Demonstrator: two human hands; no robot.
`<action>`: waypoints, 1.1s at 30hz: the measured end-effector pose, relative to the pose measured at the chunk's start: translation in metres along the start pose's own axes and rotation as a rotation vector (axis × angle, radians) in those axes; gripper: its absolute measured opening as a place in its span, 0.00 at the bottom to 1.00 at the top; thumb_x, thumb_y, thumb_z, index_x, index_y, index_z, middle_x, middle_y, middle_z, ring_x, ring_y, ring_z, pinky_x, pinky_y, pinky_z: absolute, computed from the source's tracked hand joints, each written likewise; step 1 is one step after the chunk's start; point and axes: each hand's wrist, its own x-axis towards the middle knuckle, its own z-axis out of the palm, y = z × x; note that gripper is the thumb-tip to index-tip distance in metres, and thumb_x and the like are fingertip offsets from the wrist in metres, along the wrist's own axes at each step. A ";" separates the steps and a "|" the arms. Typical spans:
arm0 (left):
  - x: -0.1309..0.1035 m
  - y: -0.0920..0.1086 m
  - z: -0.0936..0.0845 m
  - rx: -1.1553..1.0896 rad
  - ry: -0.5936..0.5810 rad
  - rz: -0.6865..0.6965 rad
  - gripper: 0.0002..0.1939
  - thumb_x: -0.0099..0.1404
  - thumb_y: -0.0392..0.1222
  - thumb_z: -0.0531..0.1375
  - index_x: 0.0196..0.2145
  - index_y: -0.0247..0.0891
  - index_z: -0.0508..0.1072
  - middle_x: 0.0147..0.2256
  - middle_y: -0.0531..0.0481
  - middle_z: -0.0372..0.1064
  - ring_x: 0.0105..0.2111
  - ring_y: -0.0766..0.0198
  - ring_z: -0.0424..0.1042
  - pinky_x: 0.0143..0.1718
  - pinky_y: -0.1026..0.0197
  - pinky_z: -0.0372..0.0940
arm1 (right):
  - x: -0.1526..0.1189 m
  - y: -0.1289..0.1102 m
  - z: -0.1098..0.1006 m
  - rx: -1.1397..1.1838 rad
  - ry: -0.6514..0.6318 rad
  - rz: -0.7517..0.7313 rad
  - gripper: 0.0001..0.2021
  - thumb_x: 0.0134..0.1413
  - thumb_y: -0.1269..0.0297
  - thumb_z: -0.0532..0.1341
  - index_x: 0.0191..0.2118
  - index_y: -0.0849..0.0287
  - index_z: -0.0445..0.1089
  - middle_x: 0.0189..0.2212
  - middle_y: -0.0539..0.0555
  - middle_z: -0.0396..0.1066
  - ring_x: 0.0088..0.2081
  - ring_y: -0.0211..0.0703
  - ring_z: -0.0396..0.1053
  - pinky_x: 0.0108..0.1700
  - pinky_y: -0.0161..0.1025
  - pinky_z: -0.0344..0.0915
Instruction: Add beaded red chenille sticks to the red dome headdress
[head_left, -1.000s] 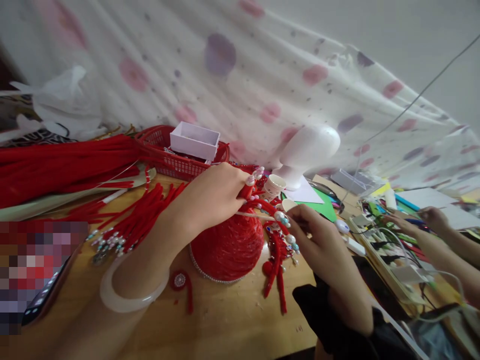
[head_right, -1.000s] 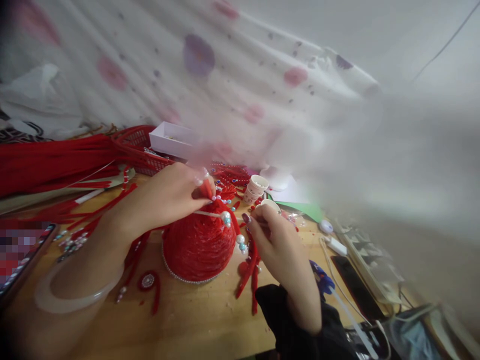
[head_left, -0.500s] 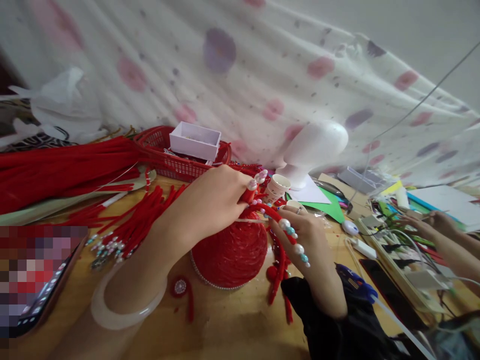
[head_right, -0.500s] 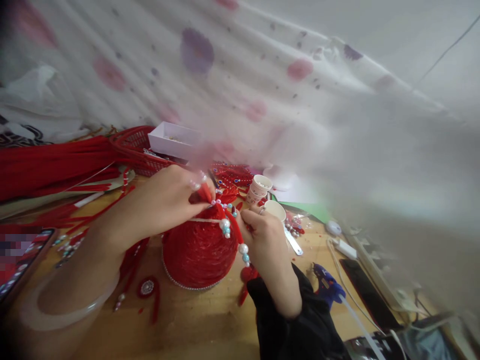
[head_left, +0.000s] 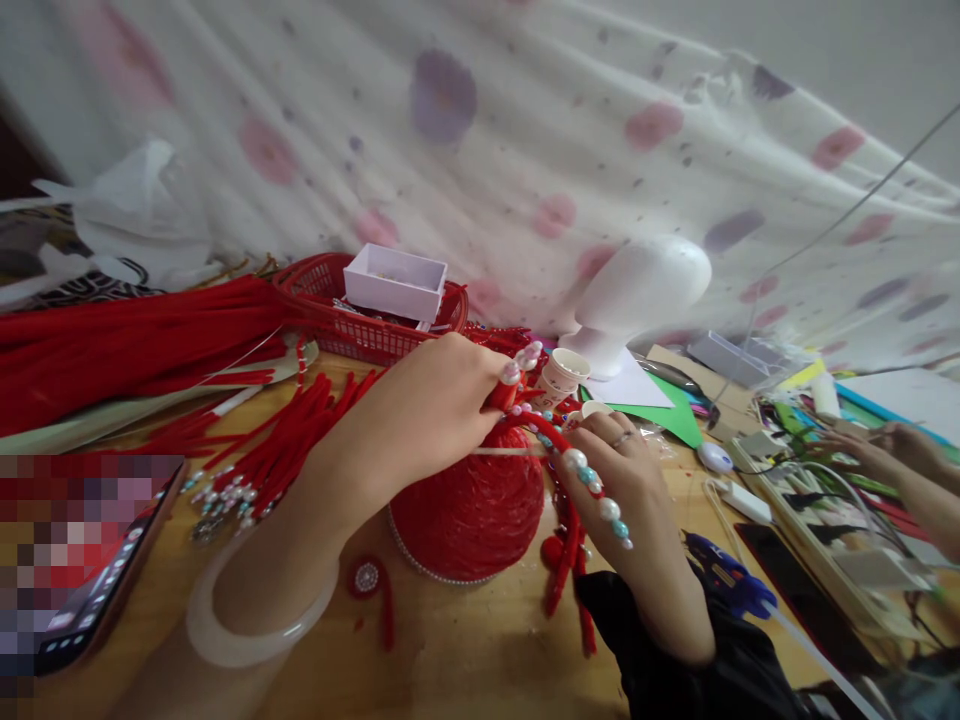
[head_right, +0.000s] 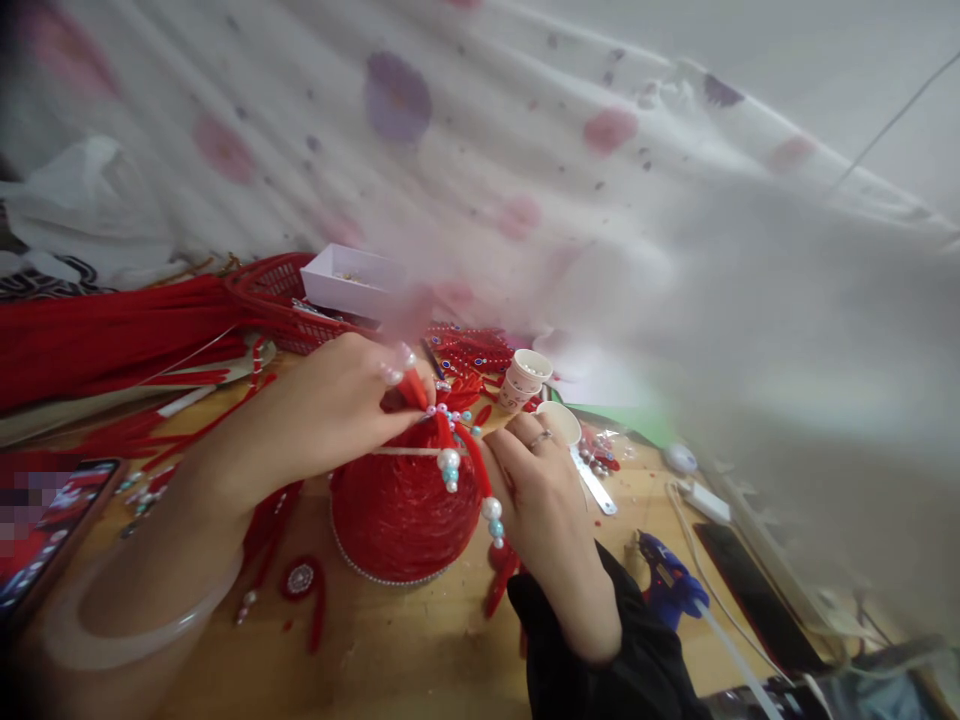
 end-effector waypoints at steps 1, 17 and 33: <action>0.000 0.000 0.000 0.003 0.006 0.004 0.08 0.59 0.30 0.59 0.27 0.38 0.76 0.29 0.49 0.77 0.32 0.59 0.76 0.35 0.58 0.63 | -0.001 0.000 0.000 0.007 0.025 -0.002 0.13 0.66 0.72 0.52 0.29 0.57 0.63 0.30 0.52 0.63 0.33 0.44 0.59 0.36 0.41 0.55; -0.001 -0.002 0.003 0.000 0.037 0.059 0.08 0.62 0.32 0.59 0.26 0.39 0.74 0.28 0.51 0.76 0.31 0.59 0.75 0.30 0.59 0.57 | -0.007 0.008 0.010 0.083 0.147 0.053 0.07 0.64 0.71 0.56 0.32 0.57 0.64 0.32 0.51 0.64 0.33 0.42 0.63 0.33 0.40 0.59; 0.000 -0.005 0.004 0.010 0.007 0.037 0.09 0.62 0.33 0.59 0.24 0.38 0.70 0.27 0.50 0.74 0.29 0.61 0.72 0.30 0.58 0.54 | -0.025 0.012 0.027 -0.076 0.480 -0.208 0.08 0.58 0.78 0.62 0.39 0.56 0.69 0.33 0.51 0.65 0.34 0.43 0.66 0.35 0.41 0.65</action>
